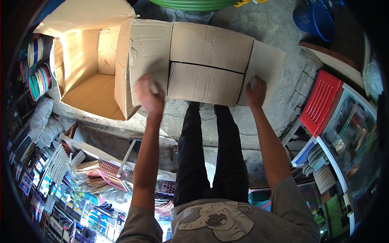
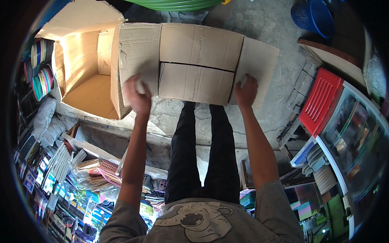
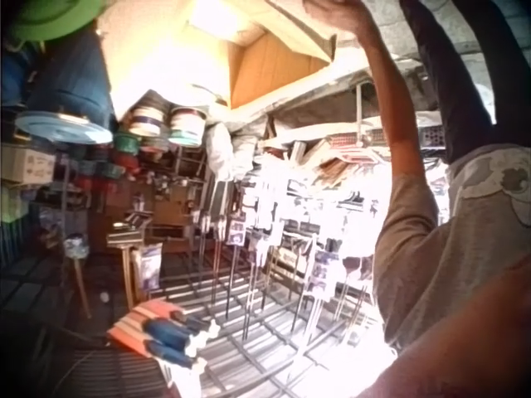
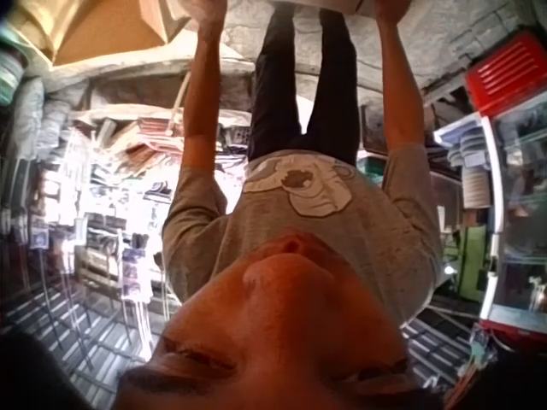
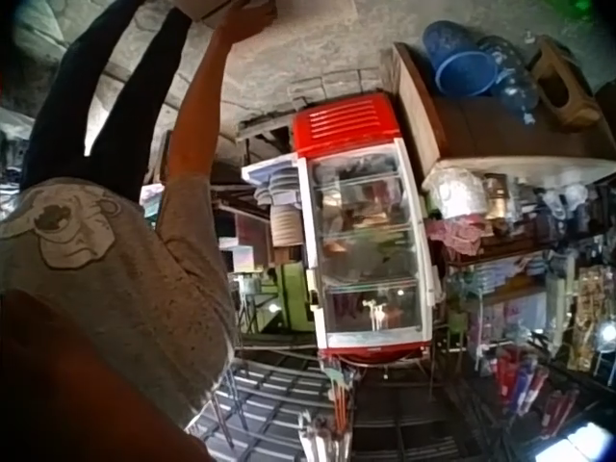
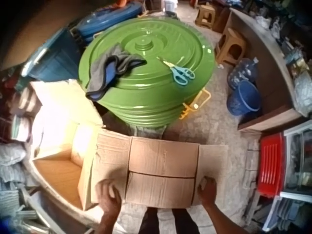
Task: Opening a box and wiping plastic basins with a cloth.
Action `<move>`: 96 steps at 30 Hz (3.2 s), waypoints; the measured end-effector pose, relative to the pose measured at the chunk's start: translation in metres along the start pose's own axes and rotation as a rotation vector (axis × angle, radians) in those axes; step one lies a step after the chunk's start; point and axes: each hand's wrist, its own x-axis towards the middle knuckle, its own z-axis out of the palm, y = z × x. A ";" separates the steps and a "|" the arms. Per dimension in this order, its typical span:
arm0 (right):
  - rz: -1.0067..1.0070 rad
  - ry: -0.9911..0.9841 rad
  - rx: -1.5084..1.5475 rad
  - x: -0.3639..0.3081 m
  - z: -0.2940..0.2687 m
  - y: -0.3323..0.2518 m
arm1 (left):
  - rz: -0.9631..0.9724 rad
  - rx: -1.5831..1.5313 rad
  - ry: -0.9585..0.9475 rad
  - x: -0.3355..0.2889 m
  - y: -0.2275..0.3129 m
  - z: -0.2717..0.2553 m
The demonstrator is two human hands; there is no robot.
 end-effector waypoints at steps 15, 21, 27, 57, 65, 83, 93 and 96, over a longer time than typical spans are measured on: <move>0.489 -0.299 0.963 0.050 -0.038 -0.053 | -0.466 -0.550 -0.540 -0.019 -0.017 0.069; 0.426 -0.198 1.479 0.084 -0.109 -0.083 | -0.862 -0.842 -0.778 -0.005 -0.005 0.004; 0.248 -0.177 1.603 0.122 -0.111 -0.113 | -0.275 -0.583 -1.054 -0.079 -0.007 -0.037; 0.209 -0.416 1.228 0.062 -0.071 -0.145 | 0.133 0.239 -1.253 -0.110 0.033 0.083; 0.281 -0.500 1.269 0.082 -0.082 -0.157 | 0.123 0.186 -1.078 -0.140 0.036 0.108; 0.548 -0.429 1.344 0.124 -0.105 -0.183 | 0.132 0.232 -1.224 -0.168 0.014 0.083; 0.256 -0.307 1.132 0.106 -0.081 -0.180 | 0.093 0.184 -1.179 -0.164 0.017 0.067; 0.284 -0.360 1.159 0.085 -0.082 -0.171 | -0.024 0.044 -1.091 -0.150 0.037 0.052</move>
